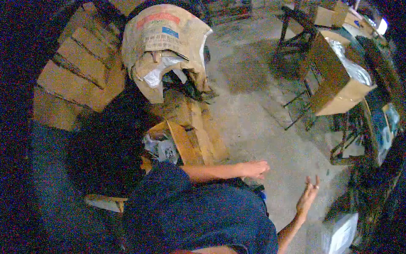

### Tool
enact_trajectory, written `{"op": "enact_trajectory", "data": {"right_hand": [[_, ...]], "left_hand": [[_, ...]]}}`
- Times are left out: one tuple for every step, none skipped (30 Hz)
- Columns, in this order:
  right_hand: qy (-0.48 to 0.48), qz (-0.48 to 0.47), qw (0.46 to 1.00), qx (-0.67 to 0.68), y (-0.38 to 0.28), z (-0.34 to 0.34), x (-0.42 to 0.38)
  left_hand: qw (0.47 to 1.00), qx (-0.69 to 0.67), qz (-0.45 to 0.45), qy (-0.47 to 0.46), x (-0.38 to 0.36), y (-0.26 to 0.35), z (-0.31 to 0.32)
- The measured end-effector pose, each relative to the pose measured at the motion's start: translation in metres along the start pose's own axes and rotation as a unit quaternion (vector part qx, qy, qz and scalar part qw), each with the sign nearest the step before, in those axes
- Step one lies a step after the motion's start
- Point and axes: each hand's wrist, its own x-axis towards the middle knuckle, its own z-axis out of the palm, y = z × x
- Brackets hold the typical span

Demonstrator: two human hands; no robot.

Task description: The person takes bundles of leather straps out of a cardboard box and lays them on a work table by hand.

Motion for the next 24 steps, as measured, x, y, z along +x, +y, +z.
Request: {"op": "enact_trajectory", "data": {"right_hand": [[0.091,-0.047,0.994,-0.026,0.003,0.0,0.021],[0.18,-0.095,0.978,-0.05,0.007,0.003,0.042],[0.278,-0.143,0.95,-0.006,-0.001,0.023,-0.005],[0.361,-0.183,0.913,0.043,0.004,0.019,0.019],[0.39,-0.176,0.903,0.045,0.009,0.011,0.042],[0.416,-0.168,0.893,0.039,0.004,0.005,0.038],[0.419,-0.218,0.881,0.014,-0.024,0.001,0.06],[0.425,-0.267,0.865,-0.011,-0.055,-0.002,0.083],[0.435,-0.298,0.848,-0.046,-0.068,-0.014,0.105],[0.445,-0.326,0.829,-0.086,-0.086,-0.027,0.125],[0.428,-0.402,0.793,-0.161,-0.065,-0.061,0.155],[0.437,-0.416,0.776,-0.182,-0.082,-0.067,0.177],[0.447,-0.429,0.758,-0.203,-0.122,-0.062,0.195],[0.48,-0.381,0.77,-0.179,-0.158,-0.051,0.204],[0.473,-0.447,0.738,-0.178,-0.159,-0.062,0.233],[0.52,-0.441,0.722,-0.116,-0.224,-0.028,0.25],[0.521,-0.452,0.715,-0.113,-0.222,-0.036,0.286],[0.525,-0.46,0.707,-0.116,-0.221,-0.037,0.313],[0.363,-0.438,0.82,-0.061,-0.207,-0.038,0.326],[0.336,-0.487,0.803,-0.074,-0.202,-0.029,0.352],[0.271,-0.52,0.81,-0.006,-0.202,-0.009,0.376],[0.206,-0.547,0.809,0.061,-0.205,0.017,0.399],[0.106,-0.514,0.84,0.134,-0.209,0.048,0.414],[0.006,-0.476,0.855,0.205,-0.219,0.073,0.423]], "left_hand": [[0.996,0.031,-0.041,-0.068,0.015,-0.01,-0.02],[0.985,0.062,-0.083,-0.137,0.024,-0.027,-0.034],[0.986,0.067,-0.084,-0.126,-0.03,-0.017,-0.025],[0.991,0.029,-0.062,-0.116,-0.021,-0.031,-0.024],[0.993,-0.005,-0.04,-0.107,-0.011,-0.048,-0.03],[0.994,-0.008,-0.049,-0.098,-0.023,-0.051,-0.031],[0.985,0.0,-0.057,-0.162,-0.021,-0.061,-0.034],[0.972,0.008,-0.062,-0.228,-0.017,-0.072,-0.038],[0.976,-0.009,-0.026,-0.217,-0.009,-0.102,-0.011],[0.978,-0.026,0.011,-0.206,-0.002,-0.118,-0.007],[0.975,-0.039,-0.058,-0.212,0.008,-0.139,-0.002],[0.967,-0.051,-0.128,-0.216,0.018,-0.15,-0.026],[0.968,0.01,-0.184,-0.171,0.026,-0.141,-0.063],[0.967,0.007,-0.194,-0.162,0.035,-0.163,-0.059],[0.982,0.041,-0.166,-0.079,0.045,-0.193,-0.042],[0.983,0.051,-0.173,-0.037,0.057,-0.203,-0.054],[0.982,0.06,-0.181,0.006,0.07,-0.211,-0.065],[0.979,0.068,-0.188,0.048,0.083,-0.221,-0.077],[0.973,0.029,-0.225,0.036,0.091,-0.201,-0.124],[0.966,-0.014,-0.257,0.019,0.096,-0.191,-0.153],[0.964,-0.021,-0.264,0.018,0.104,-0.199,-0.156],[0.954,-0.035,-0.297,-0.026,0.116,-0.21,-0.159],[0.941,-0.045,-0.328,-0.069,0.129,-0.224,-0.164],[0.941,-0.046,-0.329,-0.065,0.134,-0.248,-0.147]]}}
